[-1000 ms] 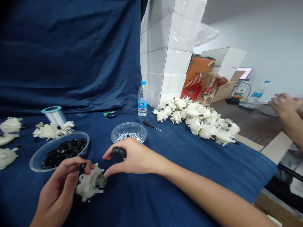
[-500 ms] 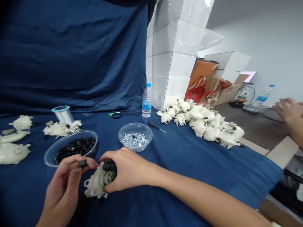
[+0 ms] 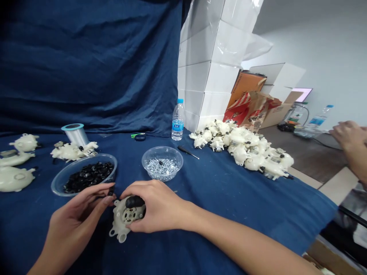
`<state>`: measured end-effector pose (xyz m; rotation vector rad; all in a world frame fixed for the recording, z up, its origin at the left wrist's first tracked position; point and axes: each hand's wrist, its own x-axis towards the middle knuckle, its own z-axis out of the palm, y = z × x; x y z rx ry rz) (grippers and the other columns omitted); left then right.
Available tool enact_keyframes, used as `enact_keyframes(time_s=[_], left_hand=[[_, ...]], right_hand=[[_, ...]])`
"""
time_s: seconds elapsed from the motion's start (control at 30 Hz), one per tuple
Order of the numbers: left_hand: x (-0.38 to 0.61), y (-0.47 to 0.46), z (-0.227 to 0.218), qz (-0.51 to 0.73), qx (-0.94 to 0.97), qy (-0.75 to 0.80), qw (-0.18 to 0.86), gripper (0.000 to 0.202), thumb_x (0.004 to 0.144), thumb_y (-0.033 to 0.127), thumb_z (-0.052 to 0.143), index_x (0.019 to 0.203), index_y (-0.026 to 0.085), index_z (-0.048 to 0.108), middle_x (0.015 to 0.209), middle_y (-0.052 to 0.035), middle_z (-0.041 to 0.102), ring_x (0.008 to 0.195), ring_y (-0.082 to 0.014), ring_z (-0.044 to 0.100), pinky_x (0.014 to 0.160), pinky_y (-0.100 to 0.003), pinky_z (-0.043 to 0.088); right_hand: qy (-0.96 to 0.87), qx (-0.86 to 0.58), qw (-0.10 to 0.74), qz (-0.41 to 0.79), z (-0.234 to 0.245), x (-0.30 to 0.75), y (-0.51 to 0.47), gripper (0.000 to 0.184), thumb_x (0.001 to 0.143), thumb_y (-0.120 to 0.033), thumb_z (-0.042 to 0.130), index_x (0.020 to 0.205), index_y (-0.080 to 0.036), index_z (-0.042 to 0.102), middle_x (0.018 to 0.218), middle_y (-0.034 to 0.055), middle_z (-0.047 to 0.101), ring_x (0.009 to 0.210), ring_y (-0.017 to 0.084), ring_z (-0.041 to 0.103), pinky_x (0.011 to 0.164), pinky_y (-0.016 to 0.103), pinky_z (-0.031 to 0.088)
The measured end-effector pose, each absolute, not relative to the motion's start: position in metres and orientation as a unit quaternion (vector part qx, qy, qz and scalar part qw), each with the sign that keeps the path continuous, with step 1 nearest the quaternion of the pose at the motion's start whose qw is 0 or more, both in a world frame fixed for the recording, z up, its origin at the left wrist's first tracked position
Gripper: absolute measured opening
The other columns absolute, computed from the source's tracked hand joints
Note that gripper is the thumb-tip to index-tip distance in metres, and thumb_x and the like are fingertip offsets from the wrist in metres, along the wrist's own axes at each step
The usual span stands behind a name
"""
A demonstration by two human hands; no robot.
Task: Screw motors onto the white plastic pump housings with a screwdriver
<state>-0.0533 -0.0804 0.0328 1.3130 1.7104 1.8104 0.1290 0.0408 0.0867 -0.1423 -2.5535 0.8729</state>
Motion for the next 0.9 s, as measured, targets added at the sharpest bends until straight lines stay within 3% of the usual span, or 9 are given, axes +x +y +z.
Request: enact_keyframes(time_s=[0.13, 0.3, 0.47, 0.67, 0.77, 0.9], left_hand=[[-0.059, -0.081, 0.034, 0.627, 0.460, 0.597, 0.197, 0.024, 0.083, 0.036, 0.081, 0.105, 0.028, 0.078, 0.096, 0.0005, 0.081, 0.086, -0.0132, 0.078, 0.082, -0.010, 0.059], [-0.057, -0.079, 0.040, 0.642, 0.444, 0.577, 0.239, 0.027, 0.076, 0.038, 0.086, 0.093, 0.025, 0.069, 0.084, 0.0004, 0.080, 0.077, -0.0139, 0.077, 0.074, -0.013, 0.061], [-0.057, -0.081, 0.044, 0.644, 0.418, 0.578, 0.275, 0.046, 0.077, 0.046, 0.086, 0.114, 0.022, 0.071, 0.087, -0.0015, 0.082, 0.082, -0.0149, 0.078, 0.079, -0.015, 0.062], [-0.061, -0.083, 0.044, 0.622, 0.394, 0.606, 0.302, 0.049, 0.082, 0.052, 0.081, 0.117, 0.018, 0.077, 0.091, -0.0063, 0.085, 0.086, -0.0169, 0.080, 0.082, -0.019, 0.063], [-0.063, -0.082, 0.045, 0.611, 0.398, 0.621, 0.290, 0.043, 0.081, 0.054, 0.082, 0.107, 0.020, 0.081, 0.086, -0.0061, 0.085, 0.087, -0.0168, 0.080, 0.082, -0.016, 0.061], [-0.060, -0.080, 0.047, 0.608, 0.427, 0.613, 0.268, 0.036, 0.072, 0.056, 0.087, 0.085, 0.022, 0.085, 0.085, -0.0053, 0.083, 0.084, -0.0191, 0.078, 0.078, -0.019, 0.062]], right_hand=[[-0.921, -0.029, 0.242, 0.303, 0.082, 0.131, 0.038, 0.053, 0.069, -0.019, 0.078, 0.121, -0.010, 0.070, 0.116, 0.0104, 0.074, 0.099, 0.021, 0.073, 0.086, 0.029, 0.058], [-0.929, -0.016, 0.249, 0.273, 0.079, 0.133, 0.035, 0.049, 0.071, -0.021, 0.076, 0.119, -0.009, 0.070, 0.117, 0.0116, 0.073, 0.099, 0.022, 0.073, 0.085, 0.030, 0.058], [-0.938, -0.007, 0.245, 0.245, 0.080, 0.134, 0.034, 0.044, 0.073, -0.022, 0.074, 0.116, -0.012, 0.070, 0.116, 0.0099, 0.074, 0.096, 0.020, 0.073, 0.079, 0.028, 0.057], [-0.942, 0.000, 0.247, 0.228, 0.077, 0.136, 0.036, 0.042, 0.075, -0.024, 0.076, 0.115, -0.013, 0.068, 0.117, 0.0094, 0.074, 0.097, 0.020, 0.073, 0.079, 0.028, 0.057], [-0.944, 0.001, 0.250, 0.216, 0.075, 0.137, 0.036, 0.044, 0.075, -0.025, 0.077, 0.116, -0.013, 0.068, 0.119, 0.0094, 0.074, 0.094, 0.020, 0.073, 0.074, 0.028, 0.056], [-0.946, 0.003, 0.252, 0.205, 0.075, 0.139, 0.036, 0.045, 0.074, -0.024, 0.077, 0.117, -0.014, 0.068, 0.116, 0.0071, 0.074, 0.088, 0.018, 0.071, 0.067, 0.026, 0.052]])
